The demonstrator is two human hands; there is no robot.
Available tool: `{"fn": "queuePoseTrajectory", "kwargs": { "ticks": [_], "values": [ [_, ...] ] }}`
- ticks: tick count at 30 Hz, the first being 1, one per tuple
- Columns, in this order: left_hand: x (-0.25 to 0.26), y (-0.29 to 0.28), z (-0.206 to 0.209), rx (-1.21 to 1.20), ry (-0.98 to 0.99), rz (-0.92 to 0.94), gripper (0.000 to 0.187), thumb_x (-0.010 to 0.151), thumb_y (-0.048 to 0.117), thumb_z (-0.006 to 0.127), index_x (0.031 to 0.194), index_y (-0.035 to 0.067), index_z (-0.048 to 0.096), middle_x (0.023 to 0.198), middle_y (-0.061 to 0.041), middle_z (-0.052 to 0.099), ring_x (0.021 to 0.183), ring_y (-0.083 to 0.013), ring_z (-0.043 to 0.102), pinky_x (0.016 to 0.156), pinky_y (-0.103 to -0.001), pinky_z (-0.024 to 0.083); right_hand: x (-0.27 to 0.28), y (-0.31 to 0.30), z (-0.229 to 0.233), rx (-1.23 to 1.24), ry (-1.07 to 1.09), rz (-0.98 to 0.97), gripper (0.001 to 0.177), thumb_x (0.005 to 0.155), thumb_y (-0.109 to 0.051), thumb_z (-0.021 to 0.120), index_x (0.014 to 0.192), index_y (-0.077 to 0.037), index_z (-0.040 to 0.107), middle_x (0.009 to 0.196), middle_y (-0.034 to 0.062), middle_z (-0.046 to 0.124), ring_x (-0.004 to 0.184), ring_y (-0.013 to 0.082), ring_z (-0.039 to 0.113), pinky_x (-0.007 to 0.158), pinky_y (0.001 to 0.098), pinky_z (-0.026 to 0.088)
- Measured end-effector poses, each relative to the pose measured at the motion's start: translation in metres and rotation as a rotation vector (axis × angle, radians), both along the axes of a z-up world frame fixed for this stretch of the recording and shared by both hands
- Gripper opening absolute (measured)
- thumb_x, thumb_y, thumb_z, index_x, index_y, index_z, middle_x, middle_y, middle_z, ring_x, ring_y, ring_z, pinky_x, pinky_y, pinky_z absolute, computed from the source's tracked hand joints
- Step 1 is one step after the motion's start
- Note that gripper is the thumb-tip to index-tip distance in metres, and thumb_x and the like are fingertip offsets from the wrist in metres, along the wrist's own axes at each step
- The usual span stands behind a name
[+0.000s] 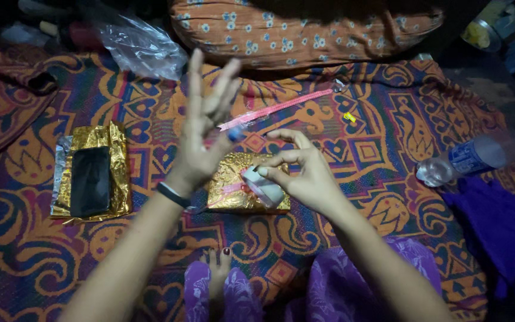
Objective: The person wraps a small rectangular item in gold foil, secures it with clear tape, and ties a pink ribbon into a bow on top. They use scissors to trim the ribbon and adjust the bow to complete the decoration.
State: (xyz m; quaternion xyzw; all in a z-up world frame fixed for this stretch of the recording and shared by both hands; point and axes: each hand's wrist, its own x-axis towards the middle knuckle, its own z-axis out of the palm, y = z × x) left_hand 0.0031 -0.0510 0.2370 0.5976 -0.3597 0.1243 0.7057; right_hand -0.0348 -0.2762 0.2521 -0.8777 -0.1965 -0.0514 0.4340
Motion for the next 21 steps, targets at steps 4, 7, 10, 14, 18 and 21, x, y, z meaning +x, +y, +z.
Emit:
{"fn": "queuePoseTrajectory", "kwargs": {
  "ticks": [4,7,10,14,18,21],
  "values": [
    [0.007,0.004,-0.027,0.093,0.302,-0.101,0.060,0.101,-0.001,0.058,0.158,0.001,0.040,0.144,-0.014,0.065,0.133,-0.0193,0.062,0.112,-0.031,0.051,-0.002,-0.002,0.004,0.021,-0.068,0.012,0.019,0.081,-0.018,0.084,0.100,-0.015,0.084,0.148,0.0132,0.057,0.140,0.0311,0.051,0.116,0.0461,0.037],
    [-0.001,-0.006,-0.048,0.069,0.525,-0.209,0.046,0.096,0.007,0.067,0.140,-0.002,0.060,0.129,-0.011,0.073,0.115,-0.0131,0.069,0.092,-0.025,0.057,0.001,-0.003,0.005,0.044,-0.076,0.031,0.021,0.086,-0.020,0.080,0.107,-0.017,0.082,0.152,0.0137,0.055,0.144,0.0319,0.050,0.119,0.0472,0.035],
    [-0.005,-0.016,-0.058,0.052,0.610,-0.197,0.043,0.093,0.009,0.071,0.134,-0.005,0.064,0.120,-0.010,0.075,0.104,-0.0121,0.072,0.087,-0.024,0.060,0.000,-0.006,0.006,0.079,-0.023,0.034,0.023,0.090,-0.021,0.076,0.113,-0.020,0.081,0.154,0.0134,0.054,0.146,0.0311,0.050,0.118,0.0456,0.037],
    [-0.005,-0.017,-0.051,0.051,0.686,-0.169,0.040,0.098,0.012,0.070,0.133,-0.007,0.068,0.107,-0.012,0.078,0.091,-0.0120,0.072,0.079,-0.024,0.058,-0.004,-0.002,0.008,0.036,-0.065,-0.038,0.028,0.092,-0.024,0.073,0.119,-0.023,0.078,0.161,0.0139,0.046,0.149,0.0311,0.047,0.121,0.0508,0.034],
    [-0.002,-0.019,-0.043,-0.058,0.885,-0.270,0.039,0.095,0.013,0.068,0.131,-0.003,0.066,0.104,-0.011,0.079,0.088,-0.0141,0.076,0.080,-0.025,0.062,-0.014,0.005,0.004,-0.296,-0.311,-0.149,0.039,0.088,-0.026,0.074,0.126,-0.023,0.076,0.164,0.0192,0.035,0.152,0.0378,0.031,0.116,0.0652,0.014],
    [0.001,-0.021,-0.041,-0.003,0.913,-0.223,0.032,0.098,0.013,0.066,0.125,-0.005,0.067,0.102,-0.015,0.078,0.083,-0.0161,0.075,0.073,-0.026,0.062,-0.011,0.000,-0.003,-0.422,-0.403,-0.192,0.054,0.088,-0.034,0.076,0.138,-0.015,0.068,0.164,0.0223,0.031,0.151,0.0414,0.026,0.113,0.0692,0.010]
  ]
}}
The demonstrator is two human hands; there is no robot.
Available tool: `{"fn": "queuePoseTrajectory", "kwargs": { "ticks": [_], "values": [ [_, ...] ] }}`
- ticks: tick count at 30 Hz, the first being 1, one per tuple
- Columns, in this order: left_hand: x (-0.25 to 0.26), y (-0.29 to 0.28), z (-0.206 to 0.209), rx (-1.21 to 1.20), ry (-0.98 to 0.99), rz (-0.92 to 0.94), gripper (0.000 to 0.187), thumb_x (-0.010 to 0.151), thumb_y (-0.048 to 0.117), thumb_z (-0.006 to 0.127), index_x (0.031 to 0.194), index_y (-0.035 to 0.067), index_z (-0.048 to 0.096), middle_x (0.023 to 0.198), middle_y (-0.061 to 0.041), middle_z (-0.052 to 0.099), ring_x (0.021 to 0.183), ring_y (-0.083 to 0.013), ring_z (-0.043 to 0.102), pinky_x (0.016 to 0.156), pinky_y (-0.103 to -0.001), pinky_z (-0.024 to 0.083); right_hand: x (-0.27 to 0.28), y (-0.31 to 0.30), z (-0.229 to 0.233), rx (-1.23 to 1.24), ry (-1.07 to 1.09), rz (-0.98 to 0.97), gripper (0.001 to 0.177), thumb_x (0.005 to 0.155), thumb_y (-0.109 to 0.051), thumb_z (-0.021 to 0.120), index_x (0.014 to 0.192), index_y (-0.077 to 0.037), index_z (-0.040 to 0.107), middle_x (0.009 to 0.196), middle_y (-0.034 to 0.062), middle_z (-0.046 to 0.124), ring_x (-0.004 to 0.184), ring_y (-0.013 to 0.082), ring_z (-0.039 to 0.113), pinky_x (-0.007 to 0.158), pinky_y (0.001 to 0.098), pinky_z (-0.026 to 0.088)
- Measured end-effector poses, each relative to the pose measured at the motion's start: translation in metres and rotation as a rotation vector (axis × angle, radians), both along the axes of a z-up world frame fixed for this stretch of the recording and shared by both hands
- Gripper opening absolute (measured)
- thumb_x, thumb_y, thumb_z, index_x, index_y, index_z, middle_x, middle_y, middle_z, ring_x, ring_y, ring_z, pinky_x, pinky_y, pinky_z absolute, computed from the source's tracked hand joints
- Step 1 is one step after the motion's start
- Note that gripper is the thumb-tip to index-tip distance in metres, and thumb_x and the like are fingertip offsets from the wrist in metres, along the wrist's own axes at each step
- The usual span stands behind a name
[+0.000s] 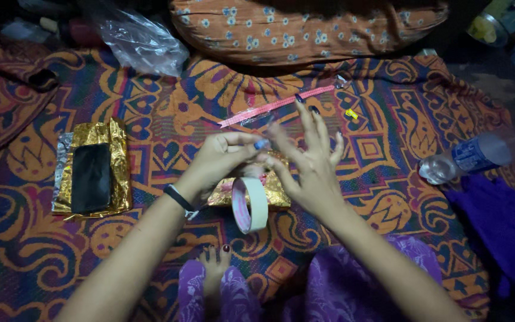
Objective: The person wraps a small rectangular item in gold foil, secures it with clear tape, and ties a pink ribbon into a bow on top. They use scissors to trim the ribbon and adjust the bow to complete the decoration.
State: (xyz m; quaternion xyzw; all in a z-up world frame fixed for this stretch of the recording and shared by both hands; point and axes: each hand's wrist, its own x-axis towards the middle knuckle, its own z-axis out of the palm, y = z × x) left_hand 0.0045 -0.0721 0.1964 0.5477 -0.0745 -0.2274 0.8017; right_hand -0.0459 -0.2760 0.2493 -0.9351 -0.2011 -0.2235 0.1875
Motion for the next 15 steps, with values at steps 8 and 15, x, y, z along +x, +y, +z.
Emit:
{"fn": "queuePoseTrajectory", "kwargs": {
  "ticks": [8,15],
  "values": [
    [0.006,-0.003,-0.013,0.157,0.046,0.091,0.028,0.101,0.022,0.057,0.119,0.000,0.062,0.094,-0.020,0.078,0.072,-0.0248,0.077,0.063,-0.032,0.064,0.073,-0.130,-0.105,0.242,0.538,-0.265,0.051,0.094,-0.047,0.069,0.129,-0.010,0.072,0.119,0.0146,0.077,0.112,0.0266,0.075,0.096,0.0379,0.056],
    [0.014,-0.027,-0.042,-0.098,-0.016,0.080,0.025,0.101,0.017,0.060,0.118,-0.002,0.059,0.095,-0.021,0.073,0.076,-0.0258,0.080,0.063,-0.036,0.067,0.049,-0.206,-0.263,-0.200,0.764,-0.400,0.060,0.077,-0.036,0.084,0.124,-0.006,0.060,0.117,0.0213,0.069,0.111,0.0398,0.066,0.093,0.0481,0.054]
  ]
}}
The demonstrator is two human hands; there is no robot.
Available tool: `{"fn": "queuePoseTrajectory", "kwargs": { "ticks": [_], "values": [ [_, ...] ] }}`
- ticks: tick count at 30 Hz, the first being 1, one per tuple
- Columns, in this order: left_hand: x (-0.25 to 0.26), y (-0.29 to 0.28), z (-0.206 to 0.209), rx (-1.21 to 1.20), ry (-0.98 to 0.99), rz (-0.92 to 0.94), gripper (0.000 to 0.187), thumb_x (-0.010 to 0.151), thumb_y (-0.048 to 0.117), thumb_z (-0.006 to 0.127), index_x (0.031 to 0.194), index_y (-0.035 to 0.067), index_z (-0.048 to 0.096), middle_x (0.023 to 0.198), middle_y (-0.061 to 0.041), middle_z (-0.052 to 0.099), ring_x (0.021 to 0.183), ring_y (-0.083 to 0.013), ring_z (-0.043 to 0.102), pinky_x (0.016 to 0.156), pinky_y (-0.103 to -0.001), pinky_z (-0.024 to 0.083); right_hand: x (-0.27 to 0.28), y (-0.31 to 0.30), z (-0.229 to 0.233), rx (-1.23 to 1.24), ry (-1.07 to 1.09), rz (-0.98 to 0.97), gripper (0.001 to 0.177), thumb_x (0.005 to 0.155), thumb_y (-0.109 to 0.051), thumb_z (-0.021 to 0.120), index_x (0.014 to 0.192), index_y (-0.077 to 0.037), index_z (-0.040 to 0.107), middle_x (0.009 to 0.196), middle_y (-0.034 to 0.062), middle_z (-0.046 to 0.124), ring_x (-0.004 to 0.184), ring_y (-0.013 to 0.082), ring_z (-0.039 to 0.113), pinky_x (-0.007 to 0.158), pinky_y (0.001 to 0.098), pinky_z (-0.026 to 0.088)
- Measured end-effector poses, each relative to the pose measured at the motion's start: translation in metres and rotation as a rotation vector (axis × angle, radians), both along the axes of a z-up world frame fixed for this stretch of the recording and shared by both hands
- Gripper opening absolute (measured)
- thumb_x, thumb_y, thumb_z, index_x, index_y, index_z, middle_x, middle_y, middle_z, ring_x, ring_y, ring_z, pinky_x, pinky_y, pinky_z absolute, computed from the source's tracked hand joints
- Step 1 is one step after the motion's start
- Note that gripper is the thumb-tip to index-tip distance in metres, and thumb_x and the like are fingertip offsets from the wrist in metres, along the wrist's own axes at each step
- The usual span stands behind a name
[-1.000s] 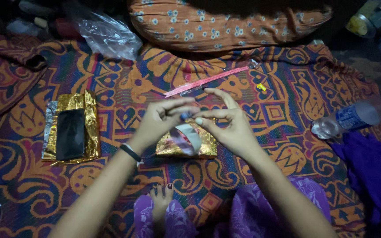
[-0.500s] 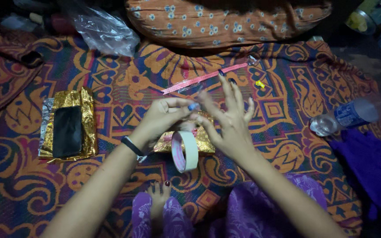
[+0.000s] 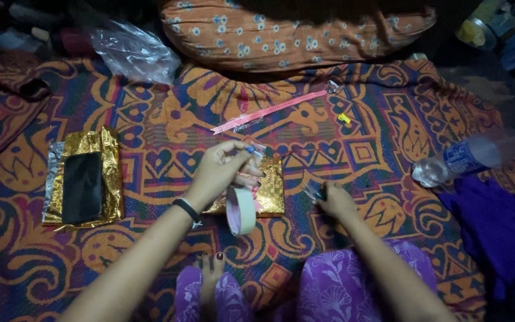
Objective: The person wraps a small rectangular item in gold foil, secures it with clear tape, and ties a pink ribbon into a bow on top. They use scissors to trim the ribbon and adjust the bow to complete the decoration.
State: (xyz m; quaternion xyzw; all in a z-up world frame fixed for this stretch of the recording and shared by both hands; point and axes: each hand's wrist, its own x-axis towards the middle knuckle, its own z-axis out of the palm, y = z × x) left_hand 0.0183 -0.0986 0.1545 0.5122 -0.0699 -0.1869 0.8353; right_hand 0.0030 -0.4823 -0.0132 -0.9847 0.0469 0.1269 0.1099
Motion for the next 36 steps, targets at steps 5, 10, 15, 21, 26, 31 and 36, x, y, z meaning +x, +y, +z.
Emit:
{"fn": "queuePoseTrajectory", "kwargs": {
  "ticks": [5,10,15,21,26,31,36],
  "values": [
    [0.004,-0.014,0.003,0.104,0.086,-0.054,0.027,0.102,0.022,0.056,0.120,0.002,0.059,0.094,-0.021,0.077,0.072,-0.0268,0.078,0.058,-0.032,0.063,0.013,0.002,0.005,0.038,0.118,-0.081,0.047,0.090,-0.038,0.075,0.122,-0.006,0.062,0.113,0.0219,0.071,0.109,0.0385,0.068,0.093,0.0467,0.054],
    [0.001,-0.020,0.018,0.150,0.067,-0.121,0.029,0.104,0.027,0.051,0.122,0.006,0.061,0.100,-0.016,0.079,0.078,-0.0234,0.079,0.061,-0.028,0.062,0.016,0.017,0.068,0.987,0.371,-0.425,0.028,0.097,-0.021,0.065,0.118,-0.002,0.064,0.090,0.0140,0.070,0.082,0.0286,0.068,0.075,0.0425,0.058],
    [-0.004,-0.020,0.025,0.208,0.080,-0.160,0.033,0.104,0.031,0.047,0.123,0.008,0.062,0.102,-0.015,0.080,0.080,-0.0217,0.080,0.061,-0.026,0.060,0.008,0.045,0.160,1.136,0.382,-0.184,0.021,0.095,-0.025,0.061,0.109,-0.010,0.059,0.079,-0.0076,0.061,0.067,0.0060,0.055,0.059,0.0234,0.044],
    [-0.005,-0.020,0.024,0.170,0.107,-0.200,0.032,0.099,0.025,0.054,0.128,0.012,0.059,0.100,-0.014,0.080,0.079,-0.0189,0.080,0.067,-0.026,0.063,0.004,0.079,0.225,1.123,0.697,0.080,0.032,0.101,-0.038,0.057,0.092,-0.008,0.066,0.061,-0.0073,0.044,0.053,0.0051,0.037,0.049,0.0236,0.030],
    [-0.010,-0.022,0.020,0.221,-0.050,-0.247,0.041,0.089,-0.003,0.068,0.129,0.004,0.062,0.094,-0.011,0.078,0.078,-0.0134,0.075,0.069,-0.026,0.061,0.014,0.088,0.233,1.025,0.730,0.143,0.039,0.104,-0.039,0.057,0.077,-0.011,0.056,0.060,-0.0086,0.041,0.051,0.0051,0.034,0.047,0.0253,0.028],
    [-0.013,-0.020,0.020,0.242,-0.088,-0.256,0.049,0.088,-0.007,0.066,0.134,0.005,0.061,0.091,-0.008,0.077,0.077,-0.0120,0.076,0.072,-0.027,0.063,0.019,0.092,0.230,1.011,0.742,0.141,0.040,0.103,-0.040,0.057,0.074,-0.014,0.053,0.059,-0.0081,0.040,0.050,0.0054,0.033,0.047,0.0254,0.027],
    [-0.014,-0.021,0.023,0.212,-0.063,-0.288,0.057,0.088,-0.008,0.064,0.142,0.008,0.056,0.091,-0.010,0.077,0.076,-0.0126,0.074,0.070,-0.027,0.062,0.020,0.098,0.228,1.050,0.753,0.158,0.038,0.103,-0.039,0.058,0.074,-0.014,0.053,0.059,-0.0087,0.040,0.050,0.0046,0.031,0.045,0.0251,0.025]
  ]
}}
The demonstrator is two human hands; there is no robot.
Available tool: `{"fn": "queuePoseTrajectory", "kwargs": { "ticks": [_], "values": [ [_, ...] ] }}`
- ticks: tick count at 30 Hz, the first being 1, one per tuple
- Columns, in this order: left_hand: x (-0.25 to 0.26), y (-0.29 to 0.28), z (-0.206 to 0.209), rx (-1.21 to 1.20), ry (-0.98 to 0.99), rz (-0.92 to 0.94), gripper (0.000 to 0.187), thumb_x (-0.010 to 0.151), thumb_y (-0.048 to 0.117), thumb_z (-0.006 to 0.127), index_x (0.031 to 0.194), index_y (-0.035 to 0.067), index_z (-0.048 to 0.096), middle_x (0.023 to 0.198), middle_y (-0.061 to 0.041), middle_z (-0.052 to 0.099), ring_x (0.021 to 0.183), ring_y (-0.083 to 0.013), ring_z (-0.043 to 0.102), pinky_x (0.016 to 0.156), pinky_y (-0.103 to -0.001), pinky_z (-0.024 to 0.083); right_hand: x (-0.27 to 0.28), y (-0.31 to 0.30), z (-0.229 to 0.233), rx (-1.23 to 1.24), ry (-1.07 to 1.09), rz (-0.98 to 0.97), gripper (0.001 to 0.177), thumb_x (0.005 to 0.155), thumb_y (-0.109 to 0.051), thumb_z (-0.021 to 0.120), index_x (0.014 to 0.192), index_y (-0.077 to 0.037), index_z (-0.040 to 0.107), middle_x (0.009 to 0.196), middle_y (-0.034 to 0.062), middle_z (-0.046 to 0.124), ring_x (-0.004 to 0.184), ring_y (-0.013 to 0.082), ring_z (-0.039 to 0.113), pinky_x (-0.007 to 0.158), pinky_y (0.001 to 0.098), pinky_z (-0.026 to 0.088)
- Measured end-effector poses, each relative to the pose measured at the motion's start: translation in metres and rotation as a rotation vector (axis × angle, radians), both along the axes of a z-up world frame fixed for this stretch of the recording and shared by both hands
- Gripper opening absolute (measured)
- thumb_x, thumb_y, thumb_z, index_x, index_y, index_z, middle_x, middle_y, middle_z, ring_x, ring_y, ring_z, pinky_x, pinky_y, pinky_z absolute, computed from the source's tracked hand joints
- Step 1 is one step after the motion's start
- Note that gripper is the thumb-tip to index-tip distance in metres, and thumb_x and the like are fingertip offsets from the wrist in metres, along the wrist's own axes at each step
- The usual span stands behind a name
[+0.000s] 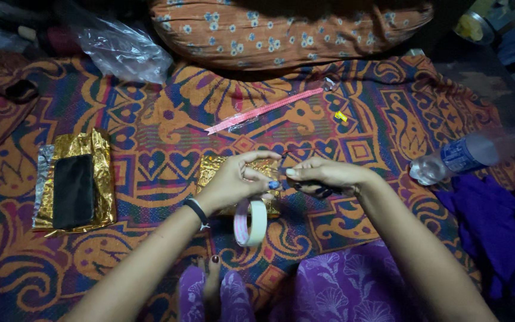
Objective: The person wraps a small rectangular item in gold foil, secures it with clear tape, and ties a pink ribbon into a bow on top. They use scissors to trim the ribbon and adjust the bow to complete the decoration.
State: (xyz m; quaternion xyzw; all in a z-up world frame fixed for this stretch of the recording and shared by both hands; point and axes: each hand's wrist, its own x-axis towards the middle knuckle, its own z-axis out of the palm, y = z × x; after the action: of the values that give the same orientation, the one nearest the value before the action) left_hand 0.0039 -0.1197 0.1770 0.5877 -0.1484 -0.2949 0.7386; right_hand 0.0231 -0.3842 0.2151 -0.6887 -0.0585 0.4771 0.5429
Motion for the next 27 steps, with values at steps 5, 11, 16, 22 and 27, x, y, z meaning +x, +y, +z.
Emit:
{"fn": "queuePoseTrajectory", "kwargs": {
  "ticks": [5,11,16,22,27],
  "values": [
    [0.002,-0.002,-0.002,-0.041,-0.039,0.004,0.058,0.087,-0.010,0.063,0.143,0.006,0.055,0.094,-0.011,0.077,0.077,-0.0128,0.075,0.072,-0.027,0.063,-0.003,0.003,0.002,0.001,-0.002,-0.017,0.041,0.104,-0.041,0.057,0.072,-0.015,0.052,0.058,-0.0084,0.040,0.049,0.0048,0.032,0.044,0.0250,0.025],
    [0.001,-0.004,-0.003,-0.042,0.056,-0.037,0.043,0.098,0.002,0.055,0.141,0.000,0.057,0.099,-0.017,0.078,0.081,-0.0166,0.076,0.074,-0.028,0.064,-0.009,0.005,0.005,0.038,0.000,-0.054,0.042,0.103,-0.041,0.056,0.071,-0.014,0.052,0.056,-0.0078,0.040,0.047,0.0055,0.031,0.043,0.0251,0.024],
    [0.002,-0.003,-0.004,-0.154,0.192,-0.081,0.042,0.102,0.014,0.044,0.139,0.001,0.057,0.098,-0.022,0.078,0.081,-0.0220,0.078,0.074,-0.029,0.065,-0.011,0.006,0.003,0.036,0.029,-0.087,0.043,0.103,-0.043,0.056,0.070,-0.015,0.051,0.054,-0.0076,0.040,0.046,0.0054,0.031,0.043,0.0249,0.025],
    [0.004,-0.003,-0.016,-0.137,0.132,-0.032,0.037,0.105,0.016,0.047,0.133,-0.002,0.063,0.100,-0.022,0.078,0.084,-0.0215,0.078,0.075,-0.027,0.065,-0.008,0.003,0.005,0.068,0.013,-0.117,0.043,0.104,-0.044,0.055,0.074,-0.014,0.052,0.056,-0.0083,0.038,0.046,0.0052,0.032,0.042,0.0248,0.025],
    [0.005,-0.010,-0.025,-0.099,0.094,0.076,0.029,0.101,0.011,0.056,0.122,-0.007,0.065,0.106,-0.016,0.078,0.087,-0.0215,0.080,0.070,-0.029,0.066,-0.005,-0.007,0.010,0.026,0.004,-0.261,0.036,0.101,-0.044,0.054,0.082,-0.013,0.057,0.055,-0.0077,0.039,0.046,0.0047,0.031,0.042,0.0245,0.025]
  ]
}}
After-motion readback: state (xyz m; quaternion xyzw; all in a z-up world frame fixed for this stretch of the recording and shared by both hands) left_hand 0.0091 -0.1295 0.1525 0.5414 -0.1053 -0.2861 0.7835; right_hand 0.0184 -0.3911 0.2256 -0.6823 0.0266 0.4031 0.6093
